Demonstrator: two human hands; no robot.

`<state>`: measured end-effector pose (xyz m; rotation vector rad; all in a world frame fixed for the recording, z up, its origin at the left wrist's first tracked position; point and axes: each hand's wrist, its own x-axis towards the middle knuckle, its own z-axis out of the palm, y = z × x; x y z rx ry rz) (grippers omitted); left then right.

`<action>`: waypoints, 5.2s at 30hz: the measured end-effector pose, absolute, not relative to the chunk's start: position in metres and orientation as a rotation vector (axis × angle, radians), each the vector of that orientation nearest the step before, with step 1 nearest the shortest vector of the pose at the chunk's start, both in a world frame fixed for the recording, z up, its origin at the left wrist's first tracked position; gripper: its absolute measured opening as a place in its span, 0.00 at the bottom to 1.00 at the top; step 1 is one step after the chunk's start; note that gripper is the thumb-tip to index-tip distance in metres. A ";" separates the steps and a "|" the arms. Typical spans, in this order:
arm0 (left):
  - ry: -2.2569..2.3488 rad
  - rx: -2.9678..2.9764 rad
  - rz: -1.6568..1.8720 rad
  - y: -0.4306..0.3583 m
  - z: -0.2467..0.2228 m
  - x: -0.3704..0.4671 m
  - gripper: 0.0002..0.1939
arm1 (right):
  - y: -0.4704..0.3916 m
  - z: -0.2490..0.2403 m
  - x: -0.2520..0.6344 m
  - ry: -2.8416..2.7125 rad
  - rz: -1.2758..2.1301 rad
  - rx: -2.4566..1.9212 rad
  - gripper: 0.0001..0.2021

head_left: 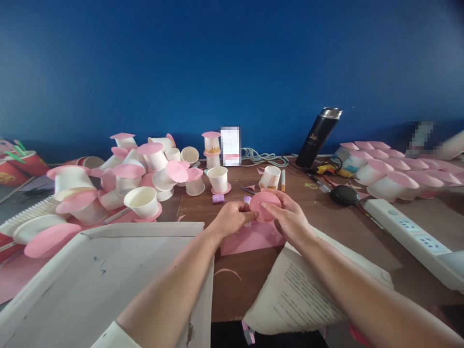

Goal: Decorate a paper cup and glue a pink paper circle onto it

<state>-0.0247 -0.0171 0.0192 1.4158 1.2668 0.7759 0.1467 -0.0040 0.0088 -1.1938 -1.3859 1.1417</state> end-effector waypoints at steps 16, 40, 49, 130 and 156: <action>1.210 1.459 0.754 -0.014 0.014 -0.025 0.16 | -0.004 0.010 0.149 -1.573 0.924 -1.297 0.18; 1.426 1.415 0.859 -0.015 0.012 -0.023 0.11 | -0.006 0.012 0.151 -1.584 0.417 -1.067 0.17; 1.425 1.752 0.873 -0.020 0.009 -0.020 0.10 | -0.005 0.021 0.153 -1.981 0.234 -0.875 0.21; 2.413 2.257 0.957 0.003 0.022 -0.068 0.18 | 0.028 0.028 0.166 -1.063 0.599 -1.088 0.16; 2.248 2.248 0.974 -0.005 0.019 -0.064 0.14 | 0.121 0.023 0.137 -1.755 -0.072 -1.519 0.27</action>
